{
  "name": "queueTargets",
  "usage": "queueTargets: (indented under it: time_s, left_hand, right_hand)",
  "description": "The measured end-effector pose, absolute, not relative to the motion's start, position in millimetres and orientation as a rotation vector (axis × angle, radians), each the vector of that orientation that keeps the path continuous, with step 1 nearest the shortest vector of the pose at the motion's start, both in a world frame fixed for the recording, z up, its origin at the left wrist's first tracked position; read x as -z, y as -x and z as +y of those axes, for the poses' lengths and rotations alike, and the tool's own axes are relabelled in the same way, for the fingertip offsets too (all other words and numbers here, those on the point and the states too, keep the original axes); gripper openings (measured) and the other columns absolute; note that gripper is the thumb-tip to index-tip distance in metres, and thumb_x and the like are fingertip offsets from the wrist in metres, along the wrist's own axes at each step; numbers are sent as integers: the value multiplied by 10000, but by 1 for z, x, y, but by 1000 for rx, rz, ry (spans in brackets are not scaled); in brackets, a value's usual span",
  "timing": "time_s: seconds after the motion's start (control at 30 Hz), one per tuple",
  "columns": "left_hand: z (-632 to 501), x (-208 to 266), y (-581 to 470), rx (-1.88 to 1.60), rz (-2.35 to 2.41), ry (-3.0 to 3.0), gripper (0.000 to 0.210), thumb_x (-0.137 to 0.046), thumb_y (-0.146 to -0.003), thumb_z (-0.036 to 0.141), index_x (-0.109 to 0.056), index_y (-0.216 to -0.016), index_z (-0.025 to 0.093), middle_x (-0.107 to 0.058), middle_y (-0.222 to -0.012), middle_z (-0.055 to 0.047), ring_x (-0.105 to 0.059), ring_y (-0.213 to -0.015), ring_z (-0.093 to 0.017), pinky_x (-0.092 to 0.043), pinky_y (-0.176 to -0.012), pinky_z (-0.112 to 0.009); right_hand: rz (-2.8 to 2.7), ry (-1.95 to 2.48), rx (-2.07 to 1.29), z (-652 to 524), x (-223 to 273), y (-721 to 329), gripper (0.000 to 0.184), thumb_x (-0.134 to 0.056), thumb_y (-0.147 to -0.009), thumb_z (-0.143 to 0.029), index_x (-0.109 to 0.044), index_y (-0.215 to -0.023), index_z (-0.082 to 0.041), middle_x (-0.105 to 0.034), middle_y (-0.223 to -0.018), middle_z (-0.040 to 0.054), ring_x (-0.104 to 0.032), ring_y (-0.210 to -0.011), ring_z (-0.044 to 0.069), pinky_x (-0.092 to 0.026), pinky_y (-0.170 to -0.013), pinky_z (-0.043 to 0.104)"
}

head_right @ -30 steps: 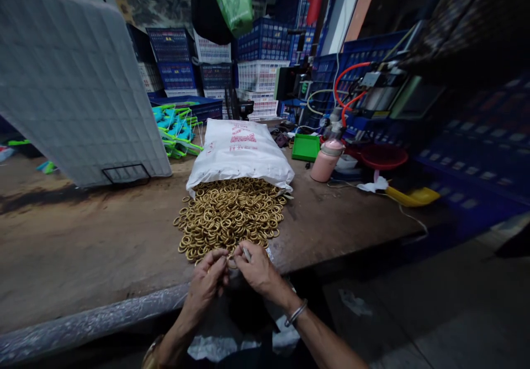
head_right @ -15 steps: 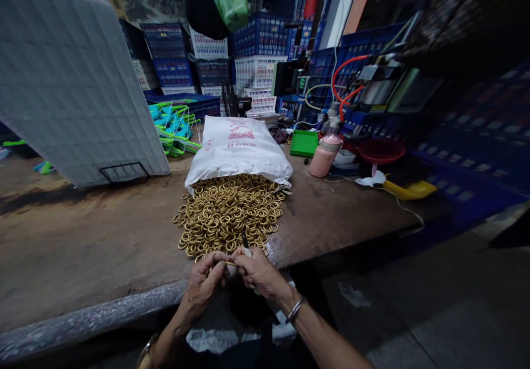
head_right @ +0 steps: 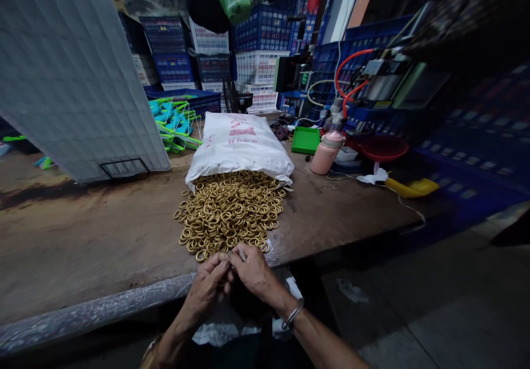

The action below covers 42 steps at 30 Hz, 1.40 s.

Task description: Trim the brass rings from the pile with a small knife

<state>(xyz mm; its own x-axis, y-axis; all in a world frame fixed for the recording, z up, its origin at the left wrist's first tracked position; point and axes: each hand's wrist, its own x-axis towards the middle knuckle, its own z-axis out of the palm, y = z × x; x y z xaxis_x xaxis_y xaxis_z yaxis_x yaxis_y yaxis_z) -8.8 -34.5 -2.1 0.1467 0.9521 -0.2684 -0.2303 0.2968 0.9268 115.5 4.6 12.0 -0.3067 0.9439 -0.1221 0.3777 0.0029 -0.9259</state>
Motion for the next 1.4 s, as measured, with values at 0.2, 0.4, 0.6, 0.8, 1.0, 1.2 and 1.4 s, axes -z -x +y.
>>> queueTargets:
  time_s: [0.2, 0.4, 0.6, 0.8, 1.0, 1.2, 1.4]
  left_hand:
    - [-38, 1, 8, -1077, 970, -760, 302, -518, -757, 462, -499, -701, 166, -482, -549, 51, -357, -364, -28, -214, -348, -144]
    - [-39, 0, 6, -1087, 1002, -690, 306, -543, -737, 468, -472, -710, 172, -482, -546, 54, -373, -368, -30, -216, -347, -139]
    - [-37, 6, 6, -1104, 1060, -747, 314, -534, -739, 478, -465, -704, 174, -480, -538, 59, -375, -368, -32, -237, -349, -140]
    - [-37, 4, 6, -1088, 1108, -774, 354, -544, -704, 521, -438, -690, 183, -484, -526, 62, -380, -353, -35, -245, -348, -143]
    - [-37, 4, 6, -1112, 1103, -792, 349, -549, -707, 510, -438, -668, 182, -474, -515, 62, -380, -364, -36, -251, -357, -145]
    - [-41, 3, 6, -1134, 1136, -804, 385, -570, -677, 531, -431, -624, 176, -464, -483, 58, -371, -357, -36, -242, -352, -146]
    - [-57, 1, 9, -1070, 1055, -769, 343, -544, -726, 495, -467, -659, 168, -482, -501, 48, -384, -352, -31, -228, -330, -137]
  right_hand:
    - [-1677, 1246, -1422, 7, -10, -118, 284, -403, -812, -330, -458, -586, -168, -496, -527, -28, -455, -522, 85, -363, -545, 198]
    - [-1768, 1355, -1208, 5, -7, -124, 227, -364, -824, -287, -510, -696, -169, -488, -559, -29, -465, -537, 96, -357, -538, 199]
    - [-2183, 1390, -877, -5, -3, -126, 142, -386, -756, -132, -517, -761, -187, -577, -676, 0, -509, -627, 113, -326, -590, 201]
    - [-2327, 1450, -776, -8, -8, -125, 250, -375, -695, -80, -523, -865, -186, -615, -784, 24, -547, -714, 132, -322, -627, 207]
    - [-2338, 1447, -778, -8, -11, -124, 243, -374, -699, -89, -533, -856, -184, -615, -772, 26, -534, -692, 130, -317, -619, 208]
    - [-2409, 1413, -797, -7, -10, -123, 287, -367, -665, -59, -530, -871, -175, -591, -711, 17, -489, -616, 122, -283, -572, 216]
    - [-2433, 1619, -571, 1, 5, -127, 226, -374, -696, -97, -503, -873, -152, -582, -726, 48, -493, -643, 146, -268, -578, 237]
